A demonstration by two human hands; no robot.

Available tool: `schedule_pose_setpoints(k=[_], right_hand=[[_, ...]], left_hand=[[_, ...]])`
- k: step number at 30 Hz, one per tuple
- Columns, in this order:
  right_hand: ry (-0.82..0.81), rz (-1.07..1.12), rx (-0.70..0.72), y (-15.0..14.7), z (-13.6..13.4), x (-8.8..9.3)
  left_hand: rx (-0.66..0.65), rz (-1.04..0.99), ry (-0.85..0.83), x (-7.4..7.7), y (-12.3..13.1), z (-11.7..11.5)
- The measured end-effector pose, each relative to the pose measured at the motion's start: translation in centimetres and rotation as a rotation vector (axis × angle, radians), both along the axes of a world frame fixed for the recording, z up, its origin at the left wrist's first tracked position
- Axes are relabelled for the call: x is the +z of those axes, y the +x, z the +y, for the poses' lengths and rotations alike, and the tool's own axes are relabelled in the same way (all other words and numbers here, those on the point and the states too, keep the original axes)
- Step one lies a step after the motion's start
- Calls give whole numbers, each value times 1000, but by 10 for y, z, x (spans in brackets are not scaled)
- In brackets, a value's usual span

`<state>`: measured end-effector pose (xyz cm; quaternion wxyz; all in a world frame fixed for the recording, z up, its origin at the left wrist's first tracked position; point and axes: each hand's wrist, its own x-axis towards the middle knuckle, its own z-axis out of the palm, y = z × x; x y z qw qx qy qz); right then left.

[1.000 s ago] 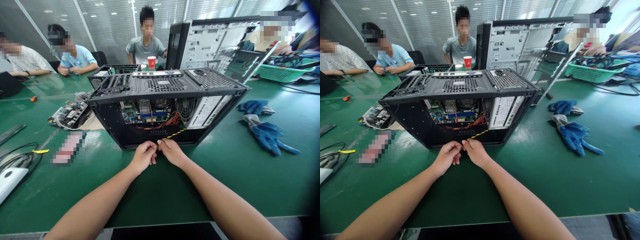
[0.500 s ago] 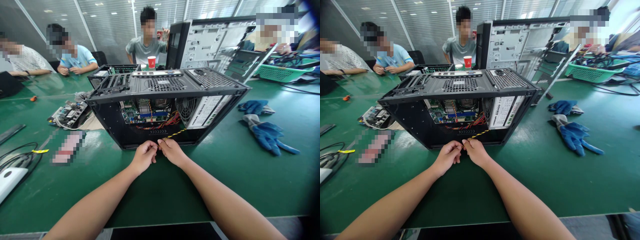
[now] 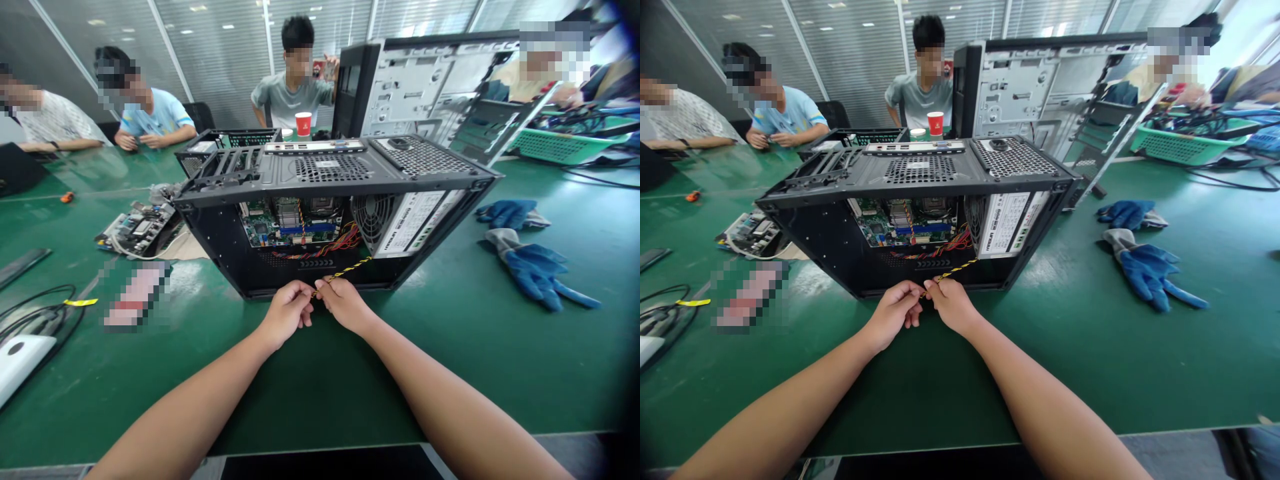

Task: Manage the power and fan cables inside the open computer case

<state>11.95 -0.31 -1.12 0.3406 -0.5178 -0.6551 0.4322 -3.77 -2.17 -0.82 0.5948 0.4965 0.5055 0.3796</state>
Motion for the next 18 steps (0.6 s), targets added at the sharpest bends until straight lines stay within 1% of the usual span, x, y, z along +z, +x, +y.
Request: schedule_pose_setpoints(k=[4, 12, 15, 18], right_hand=[[7, 11, -10, 0, 1, -1], [-3, 20, -39, 1, 1, -3], [-5, 22, -39, 0, 1, -2], [0, 20, -26, 0, 1, -2]], left_hand=[[0, 12, 23, 1, 1, -1], [-27, 165, 171, 2, 2, -4], [-26, 177, 179, 3, 2, -4], [-18, 155, 150, 3, 1, -3]])
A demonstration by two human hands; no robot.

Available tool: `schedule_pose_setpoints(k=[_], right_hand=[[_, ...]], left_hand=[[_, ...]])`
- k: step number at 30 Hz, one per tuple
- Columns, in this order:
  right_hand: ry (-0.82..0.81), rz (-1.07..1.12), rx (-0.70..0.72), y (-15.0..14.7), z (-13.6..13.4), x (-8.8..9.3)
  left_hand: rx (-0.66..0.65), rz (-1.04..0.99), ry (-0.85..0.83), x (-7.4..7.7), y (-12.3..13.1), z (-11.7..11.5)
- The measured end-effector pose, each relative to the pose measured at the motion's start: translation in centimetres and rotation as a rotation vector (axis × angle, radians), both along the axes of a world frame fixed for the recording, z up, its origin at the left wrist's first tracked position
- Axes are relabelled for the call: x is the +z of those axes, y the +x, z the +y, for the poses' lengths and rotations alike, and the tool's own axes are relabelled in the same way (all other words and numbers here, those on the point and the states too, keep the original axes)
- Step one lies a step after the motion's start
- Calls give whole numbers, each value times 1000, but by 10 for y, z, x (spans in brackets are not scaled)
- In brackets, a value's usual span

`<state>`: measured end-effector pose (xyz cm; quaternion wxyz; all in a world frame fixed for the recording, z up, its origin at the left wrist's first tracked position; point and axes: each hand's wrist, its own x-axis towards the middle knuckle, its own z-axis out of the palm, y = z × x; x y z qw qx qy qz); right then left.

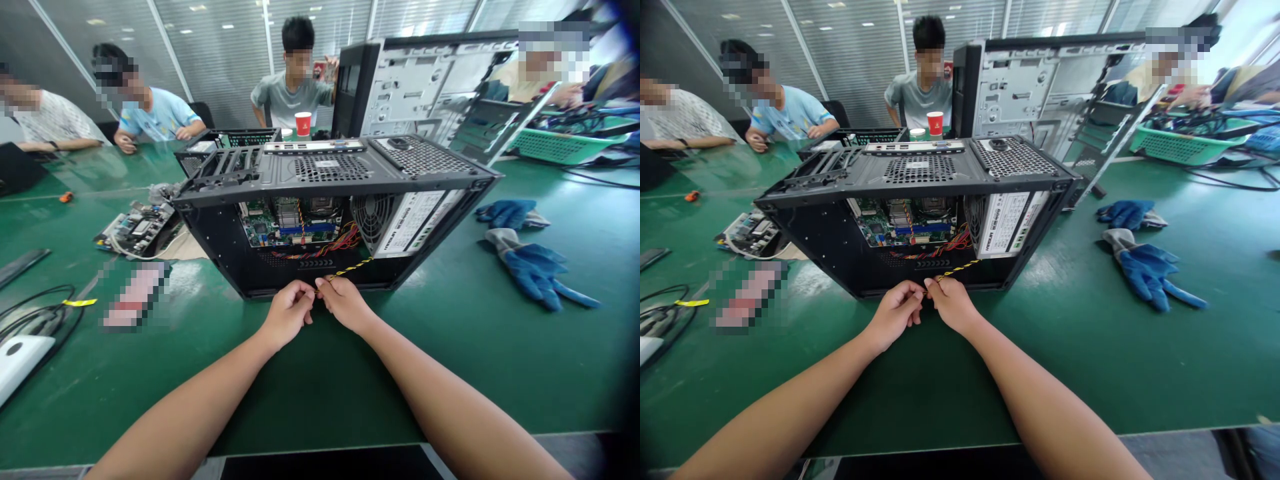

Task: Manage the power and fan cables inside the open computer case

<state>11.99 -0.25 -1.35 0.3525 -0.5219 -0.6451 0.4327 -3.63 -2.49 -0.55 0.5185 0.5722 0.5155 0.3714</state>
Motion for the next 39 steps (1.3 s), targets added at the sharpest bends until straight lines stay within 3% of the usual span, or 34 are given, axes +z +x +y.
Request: schedule_pose_setpoints(k=[14, 17, 22, 24, 31, 39], right_hand=[[38, -36, 16, -1, 0, 1], [16, -23, -9, 0, 0, 0], [17, -32, -42, 1, 1, 0], [19, -41, -52, 1, 2, 1], [12, -51, -75, 1, 2, 1], [11, -32, -80, 1, 3, -2]], left_hand=[[14, -125, -121, 0, -1, 2], [13, -1, 1, 1, -2, 0], [-15, 329, 441, 2, -6, -5], [-57, 436, 535, 0, -7, -7], [-103, 588, 586, -6, -8, -8], [-51, 533, 624, -2, -9, -5]])
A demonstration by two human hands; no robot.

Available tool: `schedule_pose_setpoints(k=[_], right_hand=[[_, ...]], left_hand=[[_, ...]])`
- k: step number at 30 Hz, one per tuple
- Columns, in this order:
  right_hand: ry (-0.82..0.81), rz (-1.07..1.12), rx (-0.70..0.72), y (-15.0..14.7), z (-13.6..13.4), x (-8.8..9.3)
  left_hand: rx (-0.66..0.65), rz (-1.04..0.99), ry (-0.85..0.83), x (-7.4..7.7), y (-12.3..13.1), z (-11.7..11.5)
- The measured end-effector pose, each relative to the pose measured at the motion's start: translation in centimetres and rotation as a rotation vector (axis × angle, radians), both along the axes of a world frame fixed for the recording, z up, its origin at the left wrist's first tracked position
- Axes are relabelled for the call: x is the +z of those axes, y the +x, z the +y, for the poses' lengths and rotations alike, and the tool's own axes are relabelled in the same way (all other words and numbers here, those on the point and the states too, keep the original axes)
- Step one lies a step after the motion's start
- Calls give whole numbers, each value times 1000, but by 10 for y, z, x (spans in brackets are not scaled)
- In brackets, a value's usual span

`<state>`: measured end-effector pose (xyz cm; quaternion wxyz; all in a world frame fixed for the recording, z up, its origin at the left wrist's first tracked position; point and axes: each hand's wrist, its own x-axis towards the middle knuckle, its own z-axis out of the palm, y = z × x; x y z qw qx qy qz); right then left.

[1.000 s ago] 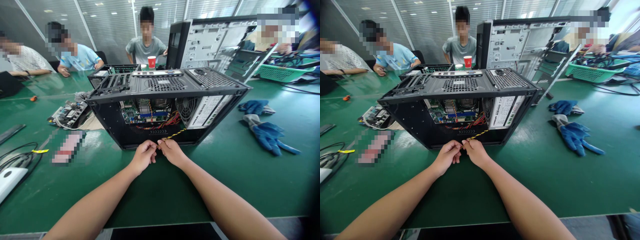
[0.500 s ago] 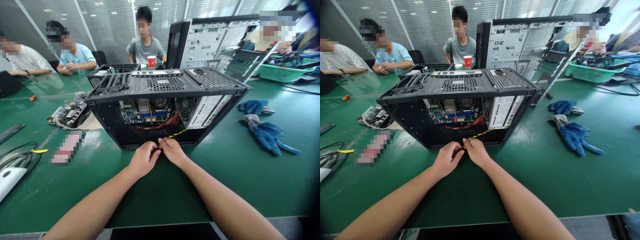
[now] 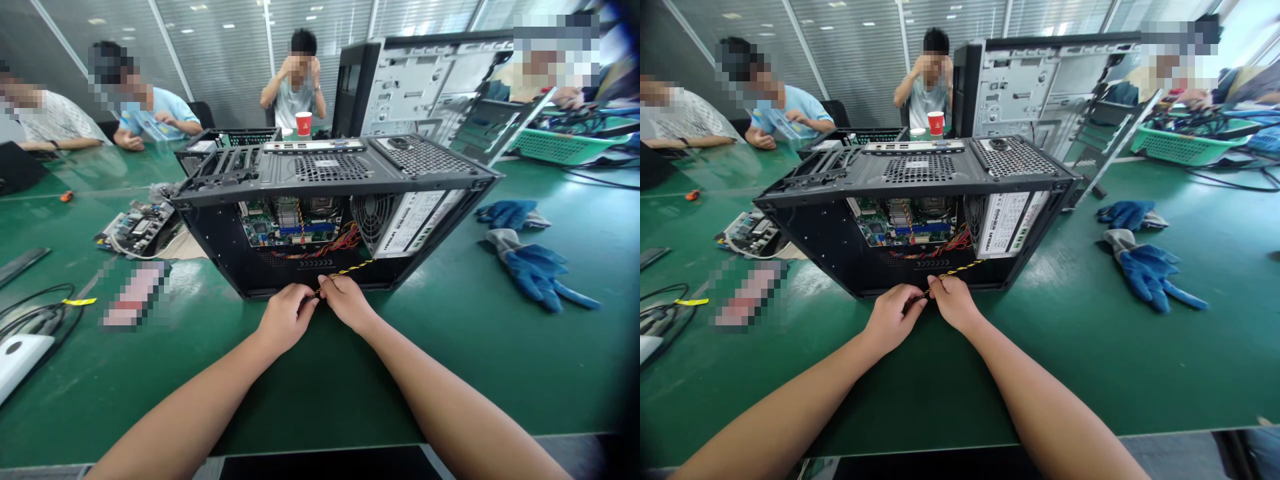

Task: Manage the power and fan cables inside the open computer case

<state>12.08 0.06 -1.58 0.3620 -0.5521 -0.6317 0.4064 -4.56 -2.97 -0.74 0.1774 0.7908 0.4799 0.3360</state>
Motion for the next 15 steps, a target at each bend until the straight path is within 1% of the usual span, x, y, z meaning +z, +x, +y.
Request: schedule_pose_setpoints(k=[2, 6, 8, 13, 15], right_hand=[[5, -12, 3, 0, 0, 0], [20, -16, 12, 0, -1, 1], [16, -12, 13, 0, -1, 1], [4, 1, 2, 0, -1, 1], [0, 3, -2, 0, -1, 1]], left_hand=[[16, -28, -17, 0, 0, 1], [68, -107, -136, -1, 1, 2], [86, -135, -162, -3, 1, 1], [38, -131, -177, -4, -1, 0], [31, -94, -167, -4, -2, 1]])
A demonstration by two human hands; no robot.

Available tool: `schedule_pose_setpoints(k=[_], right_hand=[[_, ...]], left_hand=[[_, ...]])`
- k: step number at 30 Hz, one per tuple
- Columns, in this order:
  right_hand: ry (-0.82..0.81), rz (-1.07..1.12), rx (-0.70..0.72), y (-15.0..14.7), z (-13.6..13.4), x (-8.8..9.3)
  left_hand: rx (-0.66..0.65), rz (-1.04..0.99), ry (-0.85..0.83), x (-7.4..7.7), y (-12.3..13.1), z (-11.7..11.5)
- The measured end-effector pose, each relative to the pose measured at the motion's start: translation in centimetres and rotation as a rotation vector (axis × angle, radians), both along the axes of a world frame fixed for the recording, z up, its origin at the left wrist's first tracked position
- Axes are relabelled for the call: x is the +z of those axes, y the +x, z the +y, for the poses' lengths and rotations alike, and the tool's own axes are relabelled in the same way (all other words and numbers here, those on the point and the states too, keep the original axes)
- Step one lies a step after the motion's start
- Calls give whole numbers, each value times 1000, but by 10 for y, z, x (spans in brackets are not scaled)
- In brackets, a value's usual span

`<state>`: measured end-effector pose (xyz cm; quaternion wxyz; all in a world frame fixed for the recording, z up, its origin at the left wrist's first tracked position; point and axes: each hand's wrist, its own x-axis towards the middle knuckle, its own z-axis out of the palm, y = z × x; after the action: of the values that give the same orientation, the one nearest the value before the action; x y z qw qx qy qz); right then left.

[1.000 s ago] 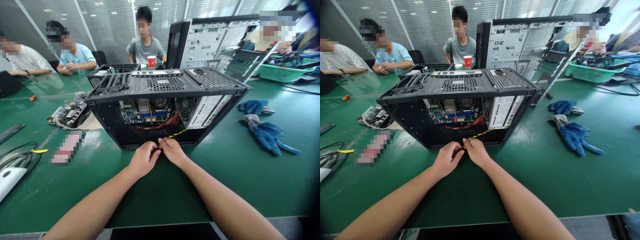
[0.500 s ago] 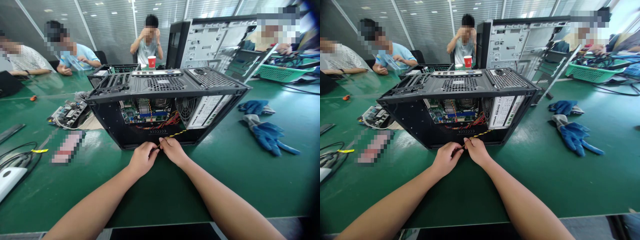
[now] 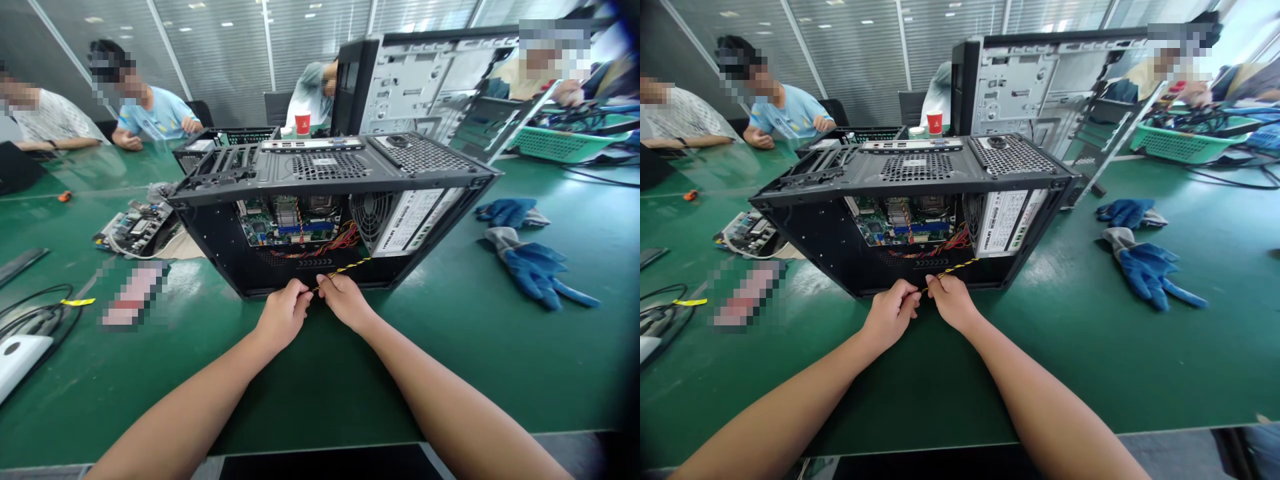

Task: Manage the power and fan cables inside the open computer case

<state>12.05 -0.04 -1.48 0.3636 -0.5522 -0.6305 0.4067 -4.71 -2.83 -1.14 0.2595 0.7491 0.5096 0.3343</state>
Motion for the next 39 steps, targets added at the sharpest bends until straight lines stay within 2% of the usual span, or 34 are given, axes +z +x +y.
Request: schedule_pose_setpoints(k=[7, 16, 23, 32, 39], right_hand=[[-23, -29, -43, -1, -3, 3], [-58, 4, -47, -1, -2, 0], [-64, 40, -55, -2, -2, -1], [-95, 98, -38, -2, 0, -6], [-100, 109, -36, -2, 0, -6]], left_hand=[[-11, 284, 96, 5, 1, -1], [-9, 470, 131, 7, 3, -3], [-1, 505, 103, 3, 2, 0], [49, 568, 77, 8, 3, 0], [22, 513, 185, 8, -1, 2]])
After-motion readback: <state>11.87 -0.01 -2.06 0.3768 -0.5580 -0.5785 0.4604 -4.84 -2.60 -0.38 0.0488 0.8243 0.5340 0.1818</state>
